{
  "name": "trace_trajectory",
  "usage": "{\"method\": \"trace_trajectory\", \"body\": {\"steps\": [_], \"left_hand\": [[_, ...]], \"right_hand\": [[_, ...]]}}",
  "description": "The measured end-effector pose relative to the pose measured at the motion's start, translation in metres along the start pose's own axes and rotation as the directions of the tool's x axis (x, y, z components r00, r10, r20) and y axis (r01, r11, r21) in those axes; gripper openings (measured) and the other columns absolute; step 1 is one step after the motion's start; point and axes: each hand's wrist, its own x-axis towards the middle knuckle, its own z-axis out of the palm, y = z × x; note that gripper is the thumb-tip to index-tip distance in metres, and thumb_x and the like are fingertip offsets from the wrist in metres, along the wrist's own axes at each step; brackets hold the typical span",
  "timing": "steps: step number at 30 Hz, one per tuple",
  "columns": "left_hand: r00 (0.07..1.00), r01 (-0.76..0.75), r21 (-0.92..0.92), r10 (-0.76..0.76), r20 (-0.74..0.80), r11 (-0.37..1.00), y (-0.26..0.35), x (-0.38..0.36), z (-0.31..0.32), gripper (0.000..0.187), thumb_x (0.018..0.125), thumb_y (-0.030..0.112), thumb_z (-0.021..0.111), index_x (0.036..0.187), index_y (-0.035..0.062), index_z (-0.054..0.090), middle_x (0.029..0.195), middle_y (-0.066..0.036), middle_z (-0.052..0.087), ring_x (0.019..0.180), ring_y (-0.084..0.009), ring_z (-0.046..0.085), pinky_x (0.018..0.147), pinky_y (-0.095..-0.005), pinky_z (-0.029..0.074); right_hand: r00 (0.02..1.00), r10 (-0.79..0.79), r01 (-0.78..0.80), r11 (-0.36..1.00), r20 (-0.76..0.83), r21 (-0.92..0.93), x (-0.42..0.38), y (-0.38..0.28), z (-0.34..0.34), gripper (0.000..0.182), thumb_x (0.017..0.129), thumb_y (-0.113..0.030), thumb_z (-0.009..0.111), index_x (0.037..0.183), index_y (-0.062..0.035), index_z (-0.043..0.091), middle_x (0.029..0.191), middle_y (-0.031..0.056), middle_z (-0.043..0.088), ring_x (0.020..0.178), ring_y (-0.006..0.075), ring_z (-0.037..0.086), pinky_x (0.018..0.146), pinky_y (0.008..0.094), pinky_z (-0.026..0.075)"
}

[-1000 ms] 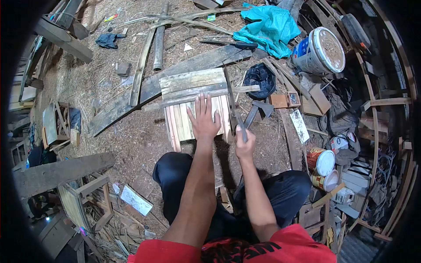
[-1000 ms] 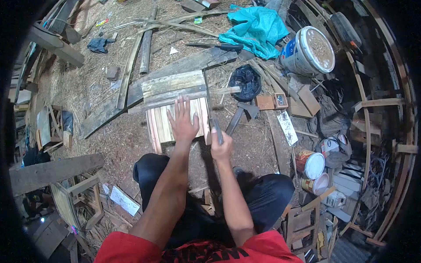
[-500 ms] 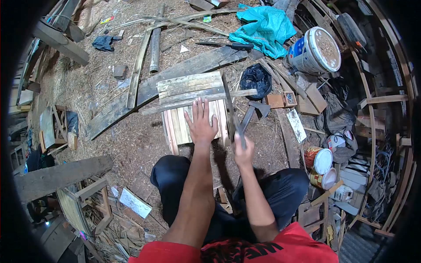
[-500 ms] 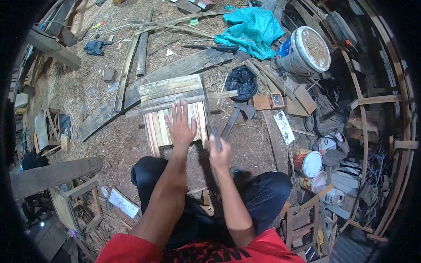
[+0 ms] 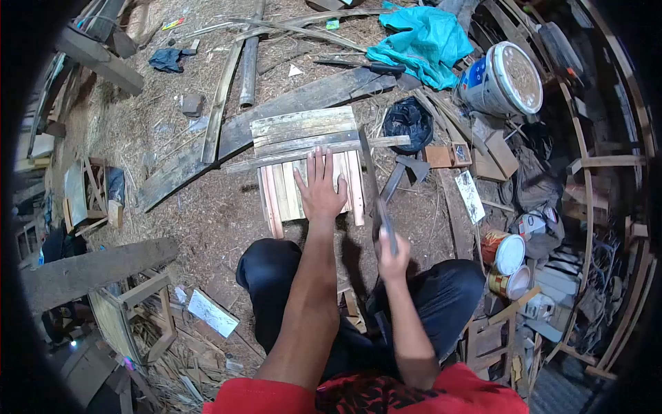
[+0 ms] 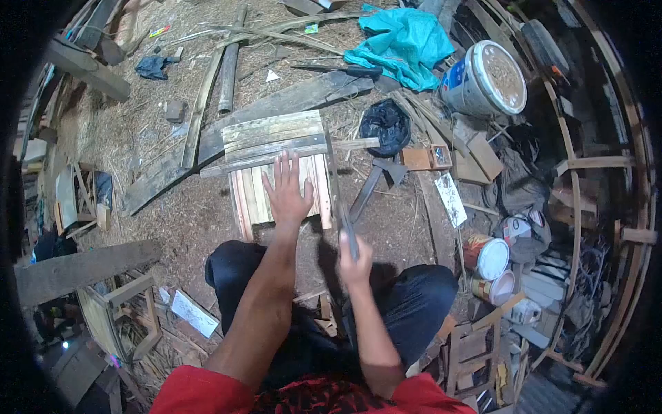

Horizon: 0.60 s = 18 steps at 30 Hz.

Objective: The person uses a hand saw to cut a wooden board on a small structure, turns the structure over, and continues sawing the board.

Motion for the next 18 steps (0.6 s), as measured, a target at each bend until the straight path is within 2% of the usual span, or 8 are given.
{"method": "trace_trajectory", "body": {"steps": [4, 7, 10, 14, 17, 18], "left_hand": [[1.0, 0.011, -0.009, -0.011, 0.009, 1.0, 0.002, 0.005, -0.002, 0.074, 0.09, 0.036, 0.055, 0.157, 0.0178, 0.028, 0.164, -0.008, 0.025, 0.151, -0.0272, 0.022, 0.121, -0.059, 0.008], [1.0, 0.01, -0.008, -0.01, -0.001, 1.0, 0.002, 0.005, -0.001, 0.074, 0.09, 0.036, 0.054, 0.157, 0.0178, 0.028, 0.164, -0.007, 0.024, 0.151, -0.0272, 0.021, 0.121, -0.0588, 0.008], [1.0, -0.007, 0.016, 0.007, -0.01, 1.0, 0.001, -0.002, 0.0, 0.074, 0.09, 0.036, 0.055, 0.157, 0.0176, 0.028, 0.164, -0.007, 0.024, 0.151, -0.0274, 0.021, 0.121, -0.0585, 0.009], [1.0, 0.0, -0.002, 0.0, -0.011, 1.0, 0.001, -0.002, 0.001, 0.073, 0.091, 0.038, 0.052, 0.157, 0.0176, 0.029, 0.165, -0.005, 0.022, 0.151, -0.0252, 0.021, 0.121, -0.0591, 0.007], [1.0, 0.009, 0.005, -0.009, 0.0, 1.0, 0.0, 0.001, 0.003, 0.074, 0.09, 0.038, 0.053, 0.157, 0.0173, 0.029, 0.164, -0.006, 0.023, 0.151, -0.0255, 0.021, 0.121, -0.0591, 0.007], [1.0, 0.009, 0.009, -0.009, 0.002, 1.0, 0.001, 0.0, 0.003, 0.075, 0.089, 0.038, 0.054, 0.157, 0.0172, 0.028, 0.164, -0.007, 0.024, 0.151, -0.0256, 0.021, 0.121, -0.0595, 0.006]], "right_hand": [[0.996, 0.089, -0.087, 0.995, -0.032, 0.057, -0.004, -0.006, -0.003, 0.041, 0.097, -0.029, 0.062, 0.067, -0.0009, 0.057, 0.057, -0.0014, 0.048, 0.057, 0.0079, 0.043, 0.05, 0.0315, 0.035], [0.999, 0.002, -0.006, 0.995, -0.041, -0.097, 0.047, -0.025, 0.019, 0.041, 0.097, -0.029, 0.062, 0.067, -0.0011, 0.058, 0.056, -0.0021, 0.047, 0.056, 0.0081, 0.042, 0.05, 0.032, 0.034], [0.999, 0.007, -0.008, 1.0, -0.042, -0.006, 0.046, -0.029, 0.016, 0.041, 0.097, -0.029, 0.063, 0.066, -0.0027, 0.056, 0.055, -0.0029, 0.045, 0.055, 0.0081, 0.04, 0.049, 0.0324, 0.032], [0.996, 0.086, -0.086, 0.996, -0.004, -0.012, 0.0, -0.014, -0.014, 0.045, 0.096, -0.031, 0.064, 0.063, -0.0041, 0.052, 0.055, -0.0036, 0.042, 0.055, 0.0072, 0.039, 0.049, 0.0312, 0.03], [0.992, 0.12, -0.122, 0.989, -0.022, -0.082, 0.013, -0.062, -0.025, 0.048, 0.096, -0.034, 0.064, 0.06, -0.0063, 0.049, 0.055, -0.0047, 0.042, 0.055, 0.0063, 0.039, 0.049, 0.0303, 0.028], [0.983, 0.18, -0.181, 0.982, -0.032, -0.06, 0.024, -0.079, -0.03, 0.048, 0.096, -0.037, 0.065, 0.061, -0.0061, 0.052, 0.056, -0.0052, 0.045, 0.054, 0.0069, 0.04, 0.05, 0.0305, 0.029]]}}
